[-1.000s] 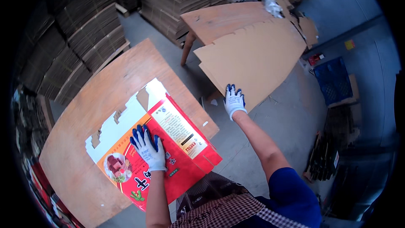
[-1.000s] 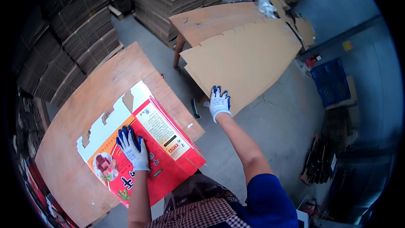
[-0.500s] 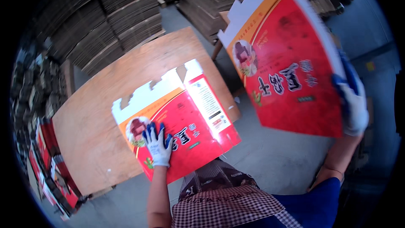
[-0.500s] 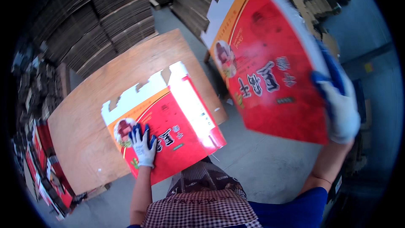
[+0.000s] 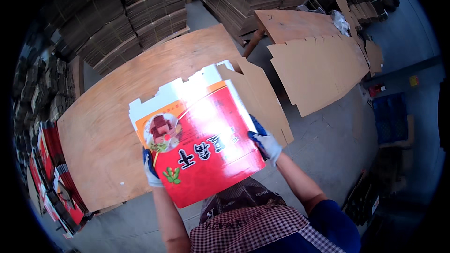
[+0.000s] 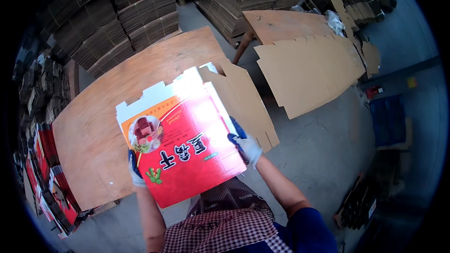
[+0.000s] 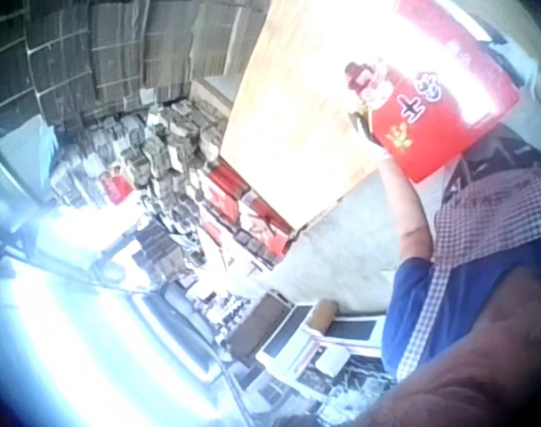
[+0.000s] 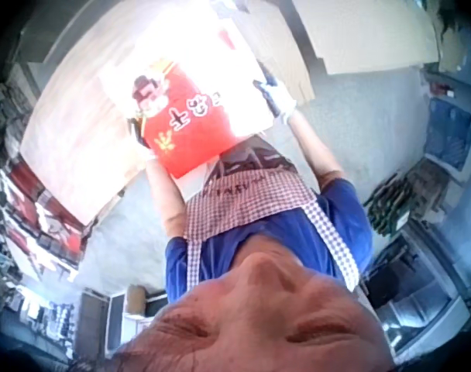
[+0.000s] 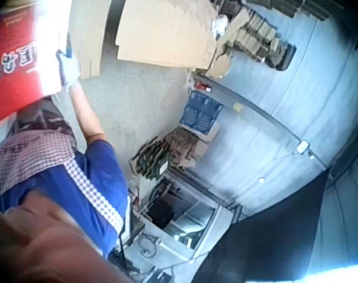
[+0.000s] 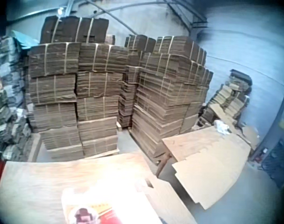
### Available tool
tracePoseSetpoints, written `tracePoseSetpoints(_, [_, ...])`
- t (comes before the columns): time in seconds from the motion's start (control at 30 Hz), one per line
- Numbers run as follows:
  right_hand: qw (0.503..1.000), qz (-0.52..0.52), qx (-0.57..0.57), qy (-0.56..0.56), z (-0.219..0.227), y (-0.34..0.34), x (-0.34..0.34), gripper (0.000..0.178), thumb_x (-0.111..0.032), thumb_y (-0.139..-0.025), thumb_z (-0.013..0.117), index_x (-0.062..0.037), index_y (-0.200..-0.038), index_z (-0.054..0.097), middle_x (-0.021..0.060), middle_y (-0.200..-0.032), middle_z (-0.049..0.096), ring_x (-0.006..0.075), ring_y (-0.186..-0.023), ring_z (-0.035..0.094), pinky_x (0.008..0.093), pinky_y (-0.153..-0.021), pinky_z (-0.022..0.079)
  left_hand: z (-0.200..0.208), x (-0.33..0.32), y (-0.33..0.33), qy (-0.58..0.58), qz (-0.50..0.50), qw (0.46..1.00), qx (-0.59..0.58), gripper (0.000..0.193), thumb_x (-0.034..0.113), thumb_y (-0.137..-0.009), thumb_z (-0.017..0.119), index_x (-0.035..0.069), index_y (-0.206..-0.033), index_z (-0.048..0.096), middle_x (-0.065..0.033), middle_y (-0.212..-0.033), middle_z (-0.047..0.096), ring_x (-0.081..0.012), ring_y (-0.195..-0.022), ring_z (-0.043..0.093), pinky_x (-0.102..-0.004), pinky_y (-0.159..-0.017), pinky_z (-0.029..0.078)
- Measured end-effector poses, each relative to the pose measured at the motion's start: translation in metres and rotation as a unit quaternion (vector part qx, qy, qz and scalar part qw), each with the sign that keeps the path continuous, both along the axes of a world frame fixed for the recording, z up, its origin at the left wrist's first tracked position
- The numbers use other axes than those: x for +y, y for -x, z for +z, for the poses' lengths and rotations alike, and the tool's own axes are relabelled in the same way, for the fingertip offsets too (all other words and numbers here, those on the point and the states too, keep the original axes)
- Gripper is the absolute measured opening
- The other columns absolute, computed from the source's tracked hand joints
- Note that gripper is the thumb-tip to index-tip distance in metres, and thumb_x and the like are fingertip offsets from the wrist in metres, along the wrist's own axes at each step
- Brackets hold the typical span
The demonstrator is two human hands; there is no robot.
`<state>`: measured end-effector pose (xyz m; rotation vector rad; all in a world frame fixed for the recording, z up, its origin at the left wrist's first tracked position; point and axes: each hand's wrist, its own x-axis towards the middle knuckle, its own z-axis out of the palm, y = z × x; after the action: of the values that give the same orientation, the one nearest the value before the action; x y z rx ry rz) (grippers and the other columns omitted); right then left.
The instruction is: The person applies a white substance to a large flat cardboard sheet using a cloth, then folds and assembles printed cardboard boxes on a workbench. The person handles the boxes one at a time, folding flaps and stacking them.
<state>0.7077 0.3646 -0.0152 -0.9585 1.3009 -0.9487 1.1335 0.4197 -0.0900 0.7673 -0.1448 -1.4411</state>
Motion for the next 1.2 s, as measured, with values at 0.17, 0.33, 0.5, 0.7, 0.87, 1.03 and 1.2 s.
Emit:
tracePoseSetpoints(0.17, [0.986,-0.020,0.132,-0.099,-0.004,-0.017,0.014,0.056,-0.014,-0.095,0.070,-0.0122,-0.148,0.050,0.0044,-0.111,0.062,0.0104,-0.094,0.051,0.0274,-0.083,0.044,0.047,-0.018,0.017,-0.071,0.001,0.821,-0.566,0.058,0.005,-0.093,0.061,0.006,-0.149,0.047,-0.0171,-0.147,0.050,-0.0330,-0.133,0.052,-0.0442,-0.109,0.044])
tracePoseSetpoints(0.33, [0.966,-0.003,0.206,-0.157,0.007,-0.025,0.012,0.049,-0.021,-0.095,0.070,-0.0133,-0.141,0.056,0.0074,-0.088,0.067,0.0109,-0.070,0.055,0.0294,-0.069,0.050,0.076,-0.072,0.125,0.033,-0.115,0.479,-0.869,0.057,0.028,-0.088,0.071,0.012,-0.142,0.056,-0.0223,-0.155,0.040,-0.0443,-0.145,0.032,-0.0575,-0.119,0.021])
tracePoseSetpoints(0.5, [0.931,0.089,0.353,-0.004,0.011,-0.010,0.010,0.057,-0.018,-0.094,0.069,-0.0184,-0.148,0.052,0.0177,-0.118,0.069,0.0148,-0.094,0.068,0.0298,-0.085,0.053,0.068,-0.125,0.213,0.077,-0.190,0.439,-0.875,0.061,0.046,-0.093,0.062,0.015,-0.144,0.055,-0.0119,-0.167,0.023,-0.0368,-0.155,0.013,-0.0584,-0.124,0.005])
tracePoseSetpoints(0.7, [0.921,-0.213,0.312,0.098,0.011,0.094,-0.047,0.041,-0.006,-0.091,0.067,-0.0032,-0.132,0.063,0.0151,-0.119,0.072,0.0220,-0.106,0.071,0.0347,-0.091,0.055,0.063,-0.127,0.219,0.049,-0.207,0.422,-0.882,0.059,0.045,-0.092,0.063,0.015,-0.143,0.056,-0.0108,-0.167,0.023,-0.0368,-0.154,0.015,-0.0591,-0.124,0.006])
tracePoseSetpoints(0.87, [0.990,-0.125,-0.013,-0.066,0.001,0.143,-0.089,0.038,-0.023,-0.102,0.060,-0.0002,-0.133,0.063,0.0090,-0.120,0.071,0.0178,-0.105,0.068,0.0301,-0.094,0.053,0.062,-0.127,0.221,0.046,-0.209,0.419,-0.882,0.060,0.044,-0.091,0.064,0.015,-0.143,0.055,-0.0111,-0.167,0.024,-0.0375,-0.154,0.017,-0.0591,-0.124,0.007])
tracePoseSetpoints(1.03, [0.988,-0.085,-0.096,-0.083,0.032,0.134,-0.104,0.043,-0.027,-0.102,0.061,0.0006,-0.135,0.061,0.0101,-0.119,0.071,0.0171,-0.104,0.068,0.0295,-0.093,0.053,0.061,-0.128,0.220,0.045,-0.207,0.426,-0.879,0.061,0.042,-0.090,0.066,0.017,-0.145,0.054,-0.0113,-0.167,0.023,-0.0377,-0.154,0.016,-0.0592,-0.124,0.007])
tracePoseSetpoints(1.2, [0.991,-0.074,-0.080,-0.082,0.047,0.126,-0.108,0.042,-0.024,-0.101,0.062,0.0021,-0.134,0.061,0.0108,-0.122,0.069,0.0190,-0.108,0.067,0.0305,-0.097,0.051,0.063,-0.129,0.219,0.046,-0.215,0.425,-0.878,0.062,0.041,-0.089,0.066,0.016,-0.145,0.054,-0.0115,-0.166,0.024,-0.0377,-0.154,0.015,-0.0598,-0.124,0.006])
